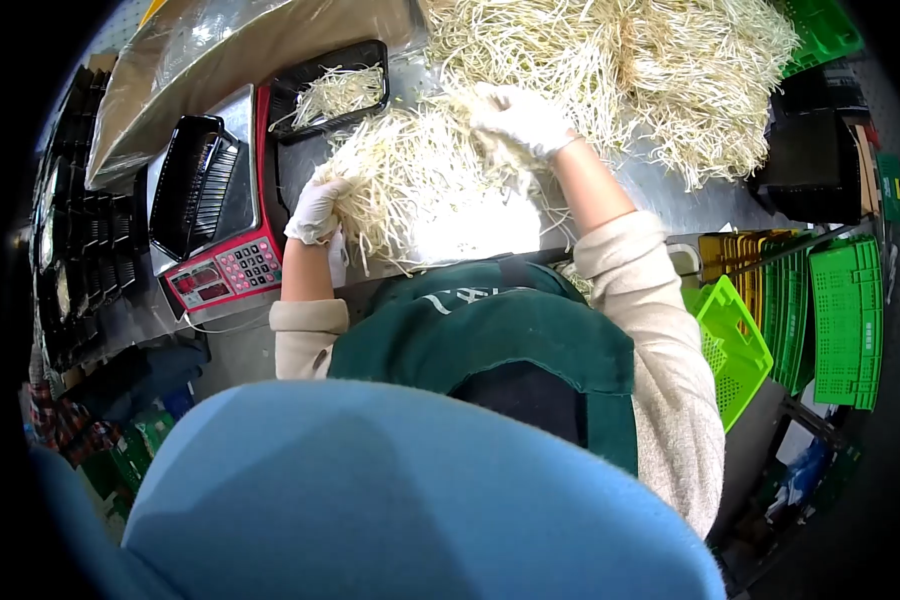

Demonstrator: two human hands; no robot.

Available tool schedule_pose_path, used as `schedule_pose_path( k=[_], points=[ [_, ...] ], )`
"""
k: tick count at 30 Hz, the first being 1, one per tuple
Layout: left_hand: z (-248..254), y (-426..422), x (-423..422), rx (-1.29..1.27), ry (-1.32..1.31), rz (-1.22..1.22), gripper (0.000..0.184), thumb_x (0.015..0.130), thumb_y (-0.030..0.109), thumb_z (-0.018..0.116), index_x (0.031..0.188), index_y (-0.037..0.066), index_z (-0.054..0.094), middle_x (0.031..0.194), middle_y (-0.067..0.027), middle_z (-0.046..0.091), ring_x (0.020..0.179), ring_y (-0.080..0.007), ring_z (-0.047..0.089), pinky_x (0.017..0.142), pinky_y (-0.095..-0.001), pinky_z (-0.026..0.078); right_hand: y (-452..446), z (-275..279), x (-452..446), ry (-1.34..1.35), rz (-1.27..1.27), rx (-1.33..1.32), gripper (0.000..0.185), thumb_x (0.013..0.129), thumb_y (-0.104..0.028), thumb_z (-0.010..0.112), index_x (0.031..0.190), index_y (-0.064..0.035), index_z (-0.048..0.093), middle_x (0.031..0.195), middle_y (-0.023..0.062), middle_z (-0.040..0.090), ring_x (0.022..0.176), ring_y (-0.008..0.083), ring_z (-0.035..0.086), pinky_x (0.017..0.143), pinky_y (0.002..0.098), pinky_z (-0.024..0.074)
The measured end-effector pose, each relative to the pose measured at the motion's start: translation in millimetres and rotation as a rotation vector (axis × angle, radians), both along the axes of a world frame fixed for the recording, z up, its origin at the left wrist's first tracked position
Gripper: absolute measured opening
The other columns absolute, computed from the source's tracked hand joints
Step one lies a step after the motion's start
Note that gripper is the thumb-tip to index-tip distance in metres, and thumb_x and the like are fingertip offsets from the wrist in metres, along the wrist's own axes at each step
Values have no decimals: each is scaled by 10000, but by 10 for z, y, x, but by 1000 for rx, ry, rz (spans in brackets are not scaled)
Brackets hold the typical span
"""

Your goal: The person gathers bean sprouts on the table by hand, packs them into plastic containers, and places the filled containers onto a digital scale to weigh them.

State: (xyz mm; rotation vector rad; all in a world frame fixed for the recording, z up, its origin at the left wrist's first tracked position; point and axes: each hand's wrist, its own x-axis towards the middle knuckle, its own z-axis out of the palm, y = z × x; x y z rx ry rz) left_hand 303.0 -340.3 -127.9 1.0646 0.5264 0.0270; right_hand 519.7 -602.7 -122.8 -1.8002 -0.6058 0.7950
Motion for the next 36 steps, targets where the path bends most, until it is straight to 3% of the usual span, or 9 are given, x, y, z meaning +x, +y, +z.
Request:
schedule_pose_path(
  k=[4,14,18,20,22,26,31,34,36],
  points=[
    [111,92,-107,126,154,173,412,838,46,596,1243,11,525,1180,-103,612,1063,-202,589,889,-356,475,148,154,-266,-495,-74,-353,918,804,-559,616,1412,55,306,1389,277,413,1299,329,427,1082,337,336],
    [230,-927,385,-631,-373,163,436,930,232,537,1312,33,469,1177,-89,597,1041,-216,577,939,-360,455,567,415,-482,-344,25,-77,797,821,-493,626,1417,-39,354,1298,230,526,1205,337,515,1019,365,395],
    [216,-527,-298,40,86,-420,456,843,95,666,1258,27,490,1010,-73,643,969,-207,613,833,-343,520,282,450,-239,-220,256,35,910,779,-568,650,1431,-19,329,1349,221,488,1225,342,494,1035,359,376],
    [307,-620,-465,1215,79,-519,723,722,161,781,1331,21,418,1205,-154,555,1108,-293,547,945,-421,451,189,230,-394,-474,106,-337,1008,704,-645,673,1422,-21,339,1350,232,474,1235,358,477,1034,391,373],
    [509,-739,-360,1814,-20,-599,912,620,184,819,1392,51,352,1329,-192,443,1233,-351,430,1048,-444,343,273,485,-860,-629,202,-269,1023,686,-628,688,1440,-49,312,1415,233,395,1309,366,392,1098,437,286],
    [162,-534,314,1911,-559,-603,1006,574,221,827,1422,63,310,1365,-195,404,1293,-371,348,1087,-442,278,170,-154,-1462,-1258,349,-391,993,596,-585,728,1386,-82,401,1402,208,406,1310,386,370,1081,500,270],
    [267,-495,983,1695,-495,-808,790,694,248,734,1369,24,389,1302,-195,476,1216,-371,432,1025,-425,350,-151,274,-780,-1142,252,-581,939,674,-357,714,1464,-131,258,1400,189,400,1307,400,357,1085,505,257],
    [421,-687,1232,1827,-102,-971,563,774,237,638,1274,25,492,1089,-190,619,1092,-354,533,919,-383,434,-249,51,-386,-795,172,-127,946,698,-245,693,1488,-157,179,1291,199,489,1190,379,482,1007,437,383],
    [250,-629,1273,1916,-236,-762,405,798,220,599,1164,50,562,911,-178,656,948,-347,602,817,-395,481,-208,158,-282,-678,121,-444,894,712,-284,734,1465,-146,272,1201,241,555,1060,385,571,932,394,454]
  ],
)
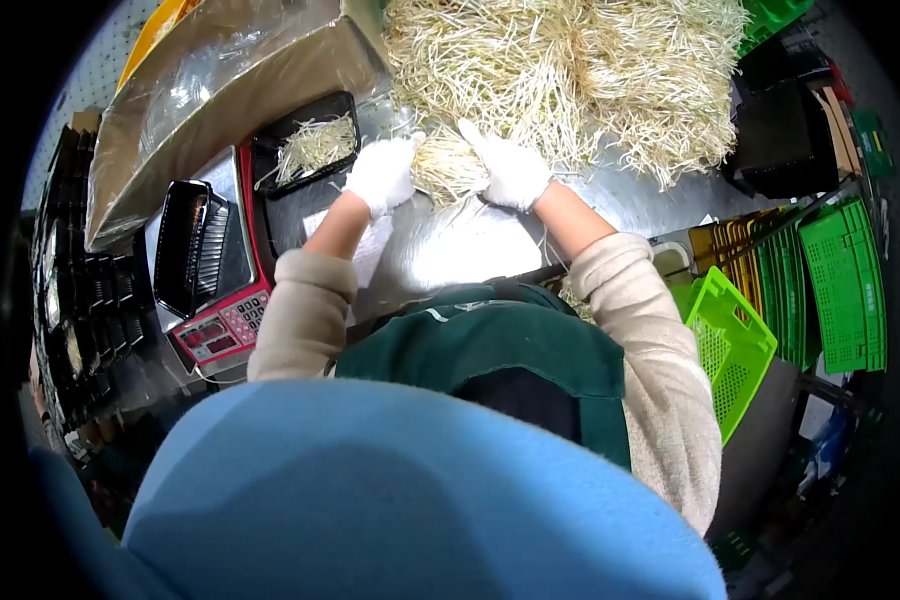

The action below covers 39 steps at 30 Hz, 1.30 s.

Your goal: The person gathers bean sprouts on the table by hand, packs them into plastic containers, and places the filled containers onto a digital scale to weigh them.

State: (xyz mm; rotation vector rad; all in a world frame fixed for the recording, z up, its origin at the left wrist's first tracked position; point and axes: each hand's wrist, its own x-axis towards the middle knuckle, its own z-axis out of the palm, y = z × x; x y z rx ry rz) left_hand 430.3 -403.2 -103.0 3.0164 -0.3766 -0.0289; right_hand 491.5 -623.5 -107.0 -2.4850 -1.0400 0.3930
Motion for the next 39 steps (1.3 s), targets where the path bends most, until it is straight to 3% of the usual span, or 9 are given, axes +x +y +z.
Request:
schedule_pose_path(
  k=[4,9,12,18,26,31,33,35,39],
  points=[
    [178,31,-440,-207,47,166,271,781,178,631,1007,42,570,896,-169,635,803,-354,608,737,-430,499,-301,401,130,-205,127,218,685,765,-168,701,1387,-118,420,1128,198,611,1008,367,598,874,384,490],
    [31,195,-1121,-265,-282,68,358,713,160,656,1052,73,579,849,-93,594,819,-298,584,749,-412,485,-444,427,246,537,-104,618,637,729,-89,690,1322,-27,467,1104,119,641,985,216,623,896,313,488],
    [-159,-104,-1144,-180,-243,18,784,638,169,695,1371,73,434,1145,-101,558,1109,-257,499,1035,-465,320,-10,48,100,227,92,483,749,689,-230,719,1345,-4,437,1154,219,599,1062,261,587,964,312,455],
    [-18,33,-1411,-159,171,255,1073,600,313,782,1468,51,209,1412,-148,399,1313,-302,338,1116,-460,188,-59,18,150,286,50,154,1135,621,-425,842,1455,26,217,1501,234,251,1397,287,266,1149,338,200],
    [61,-191,-1118,-67,28,456,1050,645,400,743,1477,58,201,1355,-123,425,1284,-310,343,1096,-499,184,621,37,-890,-410,35,-151,1153,638,-610,694,1472,-10,171,1411,334,314,1217,430,446,1060,468,311],
    [937,375,-1718,-722,-336,444,737,703,28,760,1365,30,435,1361,-164,486,1182,-303,513,1004,-366,398,496,53,-194,464,113,425,875,651,-277,773,1371,-2,359,1303,161,497,1197,238,487,1034,340,375],
    [1243,652,-1806,-105,-924,586,621,798,11,663,1366,-19,415,1234,-175,561,1059,-234,575,927,-308,458,252,111,-59,797,70,721,753,669,-174,789,1320,-3,452,1268,111,534,1176,187,499,1016,320,403],
    [1148,990,-1987,-149,-1174,908,713,801,70,685,1397,-10,301,1309,-232,455,1181,-269,474,1006,-359,389,-49,233,87,993,-54,786,729,694,-149,770,1333,-22,443,1232,105,553,1142,176,520,989,321,418],
    [396,2129,-2362,-1174,-1012,1141,748,756,26,705,1395,-46,322,1381,-191,426,1215,-279,462,1041,-367,352,-459,130,170,1406,-219,1272,769,685,-93,720,1382,-42,400,1304,157,526,1168,286,540,1000,405,448]
  ],
)
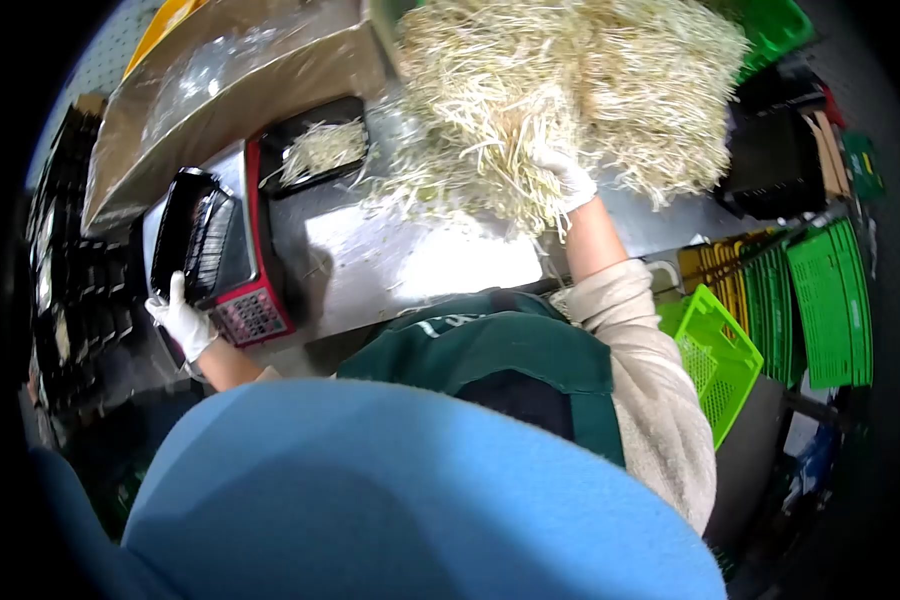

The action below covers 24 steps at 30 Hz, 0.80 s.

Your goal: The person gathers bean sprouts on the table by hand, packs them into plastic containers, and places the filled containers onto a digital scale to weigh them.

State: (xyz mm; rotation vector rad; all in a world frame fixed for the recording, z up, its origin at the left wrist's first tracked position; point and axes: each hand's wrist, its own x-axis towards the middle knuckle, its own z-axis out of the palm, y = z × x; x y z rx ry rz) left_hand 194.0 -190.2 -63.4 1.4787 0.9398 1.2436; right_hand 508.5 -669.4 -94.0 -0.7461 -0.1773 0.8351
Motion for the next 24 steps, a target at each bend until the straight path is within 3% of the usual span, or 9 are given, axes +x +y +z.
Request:
schedule_pose_path(
  k=[1,2,3,8,10,11,15,21,24],
  points=[
    [-73,67,9,-30,-163,-320,595,727,-67,592,1307,-52,464,1283,-151,545,1150,-271,534,1008,-335,388,-50,19,-22,97,-9,150,779,665,-79,720,1377,-43,404,1302,158,526,1154,308,544,990,428,453],
    [-48,-45,121,-191,-263,-160,620,639,-142,440,1243,-45,541,1237,-131,583,1138,-241,541,978,-321,408,-30,18,-19,123,-28,279,802,660,-80,721,1390,-59,390,1302,161,524,1151,325,545,1016,436,436],
    [-44,-72,172,-228,-371,-197,714,578,-144,368,1266,-32,525,1145,-110,613,1011,-217,589,843,-248,465,-20,35,-22,154,-29,371,804,661,-83,723,1391,-59,388,1304,160,522,1153,323,544,1017,434,435],
    [549,-1184,845,-198,-42,-432,892,526,-76,389,1415,4,391,1359,-172,470,1211,-248,491,997,-285,414,-70,156,-96,197,-61,565,815,662,-96,732,1397,-60,380,1314,158,514,1164,312,535,1022,424,427],
    [465,-1512,1064,-24,100,-792,858,544,-30,419,1402,-5,410,1364,-160,475,1217,-240,487,1034,-275,362,-83,182,-120,195,-61,593,820,663,-101,735,1400,-60,377,1318,157,511,1169,308,531,1024,420,424],
    [398,-1729,1202,-249,34,-845,856,540,-33,415,1396,-21,410,1361,-154,481,1222,-226,483,1040,-266,347,-91,197,-128,192,-61,601,822,663,-103,737,1401,-60,375,1319,157,509,1171,306,530,1025,418,423],
    [187,-2217,1354,-559,40,-1096,887,524,-82,405,1408,-13,387,1280,-103,540,1077,-162,544,805,-201,457,-113,226,-168,179,-48,597,832,665,-113,744,1405,-60,369,1327,155,503,1180,298,523,1029,410,417],
    [38,-2390,1452,-850,-80,-1363,732,534,-45,436,1264,-25,493,1080,-68,619,923,-158,607,738,-207,489,-41,286,-269,122,24,485,846,667,-128,754,1412,-61,360,1338,152,493,1193,285,512,1035,398,408],
    [140,-2484,1403,-974,-141,-1291,734,540,-42,440,1273,-21,475,1046,-67,620,874,-152,615,691,-199,492,24,415,-364,-48,91,259,853,668,-136,760,1416,-61,355,1344,151,488,1200,279,507,1038,392,404]
  ],
)
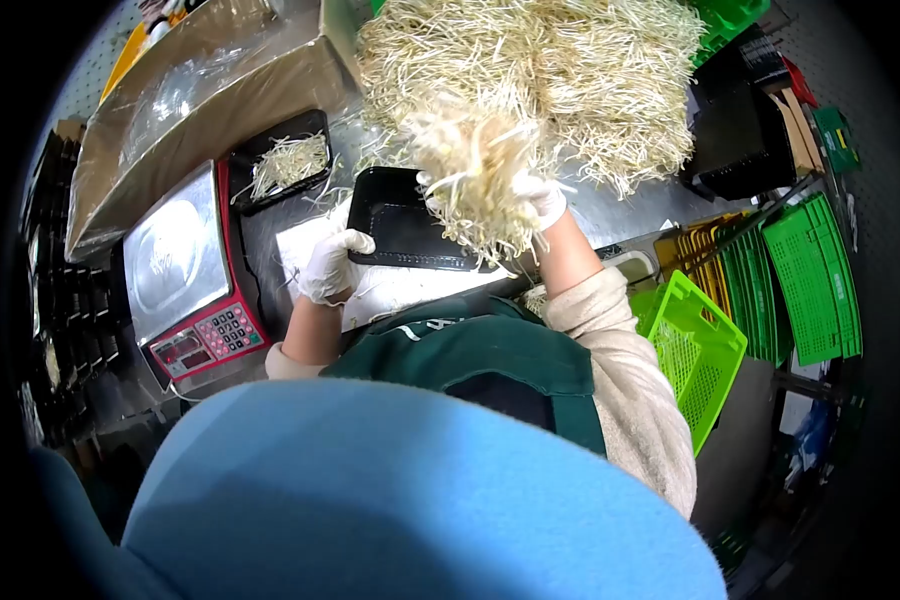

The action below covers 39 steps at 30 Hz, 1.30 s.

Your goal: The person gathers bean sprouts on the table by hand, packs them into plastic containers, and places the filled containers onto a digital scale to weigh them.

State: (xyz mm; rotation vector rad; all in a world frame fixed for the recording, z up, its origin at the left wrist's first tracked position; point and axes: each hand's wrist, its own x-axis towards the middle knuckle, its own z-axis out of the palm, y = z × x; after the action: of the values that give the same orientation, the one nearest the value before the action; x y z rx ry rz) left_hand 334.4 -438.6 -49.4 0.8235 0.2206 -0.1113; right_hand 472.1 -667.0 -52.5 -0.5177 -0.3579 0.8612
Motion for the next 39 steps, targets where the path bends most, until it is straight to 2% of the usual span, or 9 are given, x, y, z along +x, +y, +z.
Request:
schedule_pose_path(
  k=[5,10,14,19,24,30,32,35,39],
  points=[
    [-243,-126,-80,-107,109,206,751,628,-107,395,1369,17,391,1173,-92,556,877,-150,592,621,-208,470,279,213,-179,-1420,46,-734,936,704,-324,795,1444,-35,299,1423,182,407,1305,296,413,1102,367,302],
    [-398,-31,-107,-36,-127,213,801,632,-121,369,1424,-18,311,1354,-129,459,1211,-218,491,972,-292,440,300,340,-210,-1799,-116,-856,831,745,-398,720,1402,-28,370,1370,225,438,1203,365,496,1006,396,415],
    [-552,-184,-14,245,-181,332,838,613,-110,374,1442,-31,277,1467,-143,329,1346,-228,336,1105,-317,296,468,-57,-363,-1918,-44,-1004,666,762,-293,685,1330,-36,451,1350,189,480,1131,347,542,944,401,452],
    [20,380,-394,370,-52,530,787,606,-43,457,1389,-43,379,1185,-109,535,984,-191,537,843,-258,470,-273,298,-206,-1663,-438,-890,589,804,-257,701,1312,-41,496,1305,169,537,1219,332,510,1019,400,405],
    [365,1113,-1142,463,33,906,660,682,-77,519,1334,-14,440,1266,-148,518,1093,-251,540,869,-319,503,-790,-588,-458,-1589,-362,-1238,1068,734,-475,719,1444,90,157,1470,336,210,1395,413,220,1134,443,199],
    [-204,2706,-1980,558,199,1127,634,756,-52,556,1366,84,447,1172,-164,593,992,-302,601,820,-421,517,246,-717,-399,-1567,-335,-1010,962,746,-542,663,1480,-90,236,1486,261,241,1379,407,249,1123,478,222],
    [-194,2989,-1990,549,186,1148,569,772,-4,570,1331,42,471,1187,-135,596,1031,-263,592,891,-362,478,167,-425,-59,-1711,-409,-899,851,764,-446,680,1441,-78,319,1456,217,341,1353,367,330,1110,423,286],
    [2,2963,-1895,686,164,937,545,791,54,562,1322,-12,454,1224,-137,571,1140,-241,531,974,-335,395,-282,-29,455,-1868,-317,-1361,884,675,-187,747,1437,-80,312,1447,181,355,1329,351,359,1091,424,312],
    [532,1650,-1372,1580,104,1533,546,829,8,491,1353,-90,371,1312,-234,494,1221,-297,470,1074,-409,328,-548,-220,641,-1889,-144,-1950,1098,619,-24,705,1509,-161,75,1536,139,171,1383,330,255,1108,480,243]
  ],
)
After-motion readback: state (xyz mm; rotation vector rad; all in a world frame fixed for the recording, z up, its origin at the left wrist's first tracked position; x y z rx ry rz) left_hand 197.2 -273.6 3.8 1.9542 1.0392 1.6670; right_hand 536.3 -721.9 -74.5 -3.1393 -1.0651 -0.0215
